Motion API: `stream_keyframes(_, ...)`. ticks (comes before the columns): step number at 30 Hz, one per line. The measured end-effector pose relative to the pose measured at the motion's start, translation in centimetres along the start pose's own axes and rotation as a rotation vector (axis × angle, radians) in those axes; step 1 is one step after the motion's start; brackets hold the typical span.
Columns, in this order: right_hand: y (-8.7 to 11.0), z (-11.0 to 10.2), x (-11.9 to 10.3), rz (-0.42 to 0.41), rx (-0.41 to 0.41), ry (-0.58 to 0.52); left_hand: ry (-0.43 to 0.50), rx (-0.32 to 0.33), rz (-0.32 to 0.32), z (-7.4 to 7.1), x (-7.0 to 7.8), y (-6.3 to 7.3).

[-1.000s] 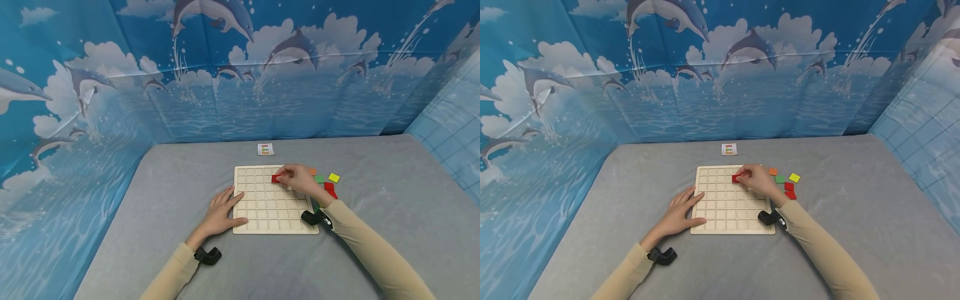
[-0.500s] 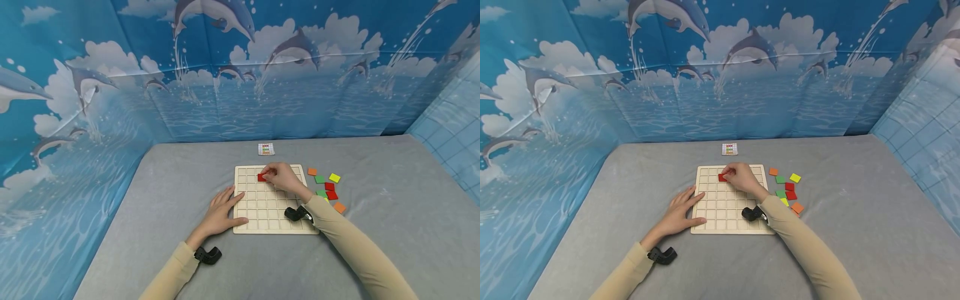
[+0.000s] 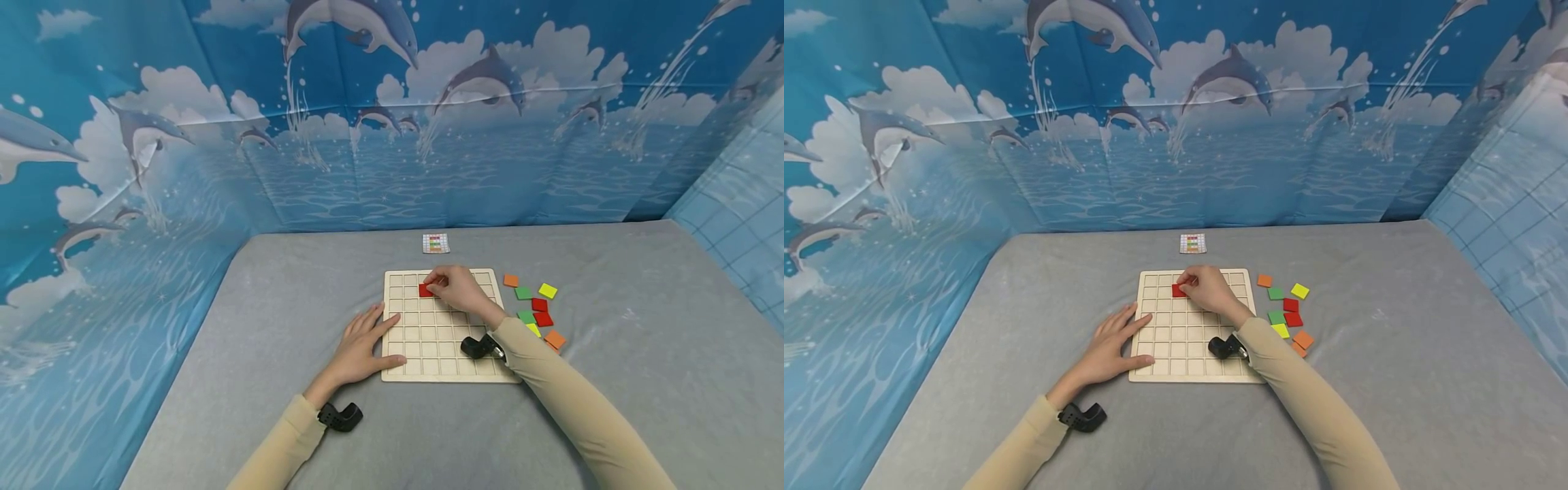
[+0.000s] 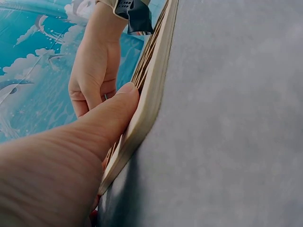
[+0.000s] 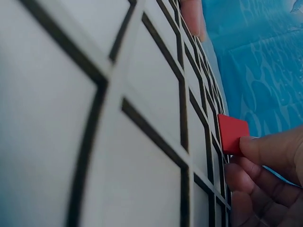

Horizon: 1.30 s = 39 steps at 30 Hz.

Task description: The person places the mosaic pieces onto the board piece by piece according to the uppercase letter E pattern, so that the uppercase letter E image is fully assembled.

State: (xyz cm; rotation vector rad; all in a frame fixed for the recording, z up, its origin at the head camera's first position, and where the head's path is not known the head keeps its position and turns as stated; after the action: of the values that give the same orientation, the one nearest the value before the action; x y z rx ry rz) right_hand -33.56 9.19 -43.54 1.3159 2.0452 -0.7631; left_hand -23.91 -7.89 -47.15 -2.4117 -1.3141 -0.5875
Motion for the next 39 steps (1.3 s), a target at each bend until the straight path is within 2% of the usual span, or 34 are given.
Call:
stream_keyframes(8,0.2,0.2,0.2,0.002,-0.034,0.051,-0.001,-0.002,0.002,0.1,0.0,0.0)
stream_keyframes(15,0.5,0.3,0.0,-0.04,-0.055,0.09,0.008,0.009,0.019,0.0,0.1,0.2)
stream_keyframes(21,0.7,0.4,0.0,-0.045,-0.057,0.104,0.017,0.013,0.023,-0.1,0.3,0.3)
stream_keyframes(34,1.2,0.0,-0.6,-0.055,-0.088,0.073,-0.003,-0.012,0.0,0.1,0.0,0.1)
stream_keyframes(39,2.1,-0.7,-0.8,-0.091,-0.098,0.037,0.002,-0.009,0.0,0.2,-0.1,0.1)
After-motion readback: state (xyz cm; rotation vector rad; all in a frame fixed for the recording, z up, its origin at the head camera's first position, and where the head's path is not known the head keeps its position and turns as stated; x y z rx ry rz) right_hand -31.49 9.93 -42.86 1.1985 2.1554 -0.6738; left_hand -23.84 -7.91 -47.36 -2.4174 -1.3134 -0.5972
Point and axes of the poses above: each hand's wrist, its own y-axis away from the middle knuckle, its own z-axis out of the palm, x = y × z, the point moved 9 cm from there along -y, towards the middle knuckle, and after that the axes turned 1 degree about -y, right-handed, at the moved point
